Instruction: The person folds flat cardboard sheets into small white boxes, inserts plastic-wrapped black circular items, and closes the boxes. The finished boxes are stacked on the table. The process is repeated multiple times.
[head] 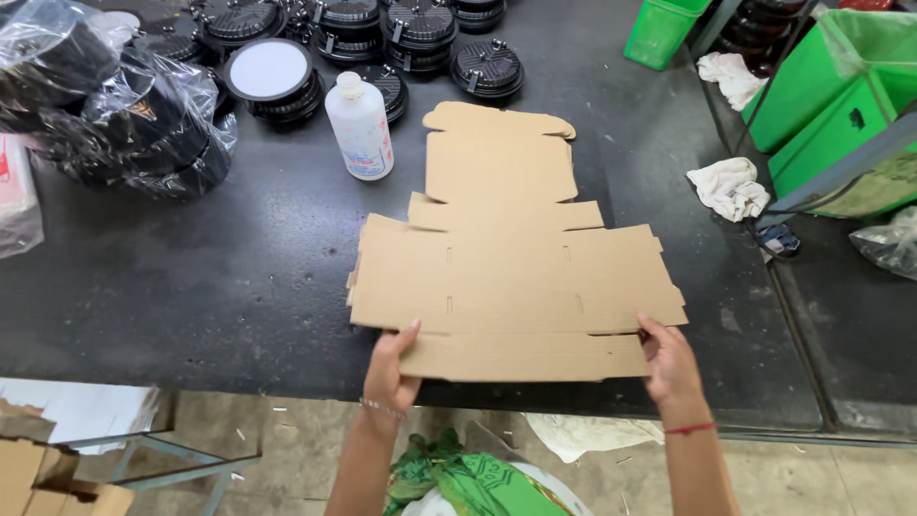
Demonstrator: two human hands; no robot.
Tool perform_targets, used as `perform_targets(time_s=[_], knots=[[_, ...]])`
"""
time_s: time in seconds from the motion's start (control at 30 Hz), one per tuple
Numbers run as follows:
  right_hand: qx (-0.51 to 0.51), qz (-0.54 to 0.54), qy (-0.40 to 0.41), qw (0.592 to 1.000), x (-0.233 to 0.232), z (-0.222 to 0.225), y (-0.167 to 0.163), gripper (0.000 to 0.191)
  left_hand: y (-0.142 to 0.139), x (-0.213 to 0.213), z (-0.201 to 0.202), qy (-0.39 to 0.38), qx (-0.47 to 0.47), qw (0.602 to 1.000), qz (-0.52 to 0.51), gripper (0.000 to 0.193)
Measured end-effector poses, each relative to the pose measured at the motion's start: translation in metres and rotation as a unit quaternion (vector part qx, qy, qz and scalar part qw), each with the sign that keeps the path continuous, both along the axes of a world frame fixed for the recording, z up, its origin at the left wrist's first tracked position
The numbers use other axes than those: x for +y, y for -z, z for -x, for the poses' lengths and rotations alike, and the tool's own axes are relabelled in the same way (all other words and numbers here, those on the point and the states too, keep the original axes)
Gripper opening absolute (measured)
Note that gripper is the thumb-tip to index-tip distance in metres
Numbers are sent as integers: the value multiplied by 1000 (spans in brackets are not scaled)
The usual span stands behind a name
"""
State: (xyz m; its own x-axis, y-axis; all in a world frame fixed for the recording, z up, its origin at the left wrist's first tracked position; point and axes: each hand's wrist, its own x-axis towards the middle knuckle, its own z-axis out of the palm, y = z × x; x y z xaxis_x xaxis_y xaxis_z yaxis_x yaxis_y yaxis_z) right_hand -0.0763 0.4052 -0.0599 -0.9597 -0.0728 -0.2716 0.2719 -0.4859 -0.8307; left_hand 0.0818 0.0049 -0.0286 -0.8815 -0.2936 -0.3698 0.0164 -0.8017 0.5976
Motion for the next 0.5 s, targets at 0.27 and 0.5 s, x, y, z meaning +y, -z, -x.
perform_targets(time_s=[0.27,0.5], knots=[[50,-23,30,998,-48,4,-12,27,18,13,47,-47,-70,800,594,49],[109,-256,-44,960,-98,-28,-56,53,1,99,60,125,69,603,785,74]])
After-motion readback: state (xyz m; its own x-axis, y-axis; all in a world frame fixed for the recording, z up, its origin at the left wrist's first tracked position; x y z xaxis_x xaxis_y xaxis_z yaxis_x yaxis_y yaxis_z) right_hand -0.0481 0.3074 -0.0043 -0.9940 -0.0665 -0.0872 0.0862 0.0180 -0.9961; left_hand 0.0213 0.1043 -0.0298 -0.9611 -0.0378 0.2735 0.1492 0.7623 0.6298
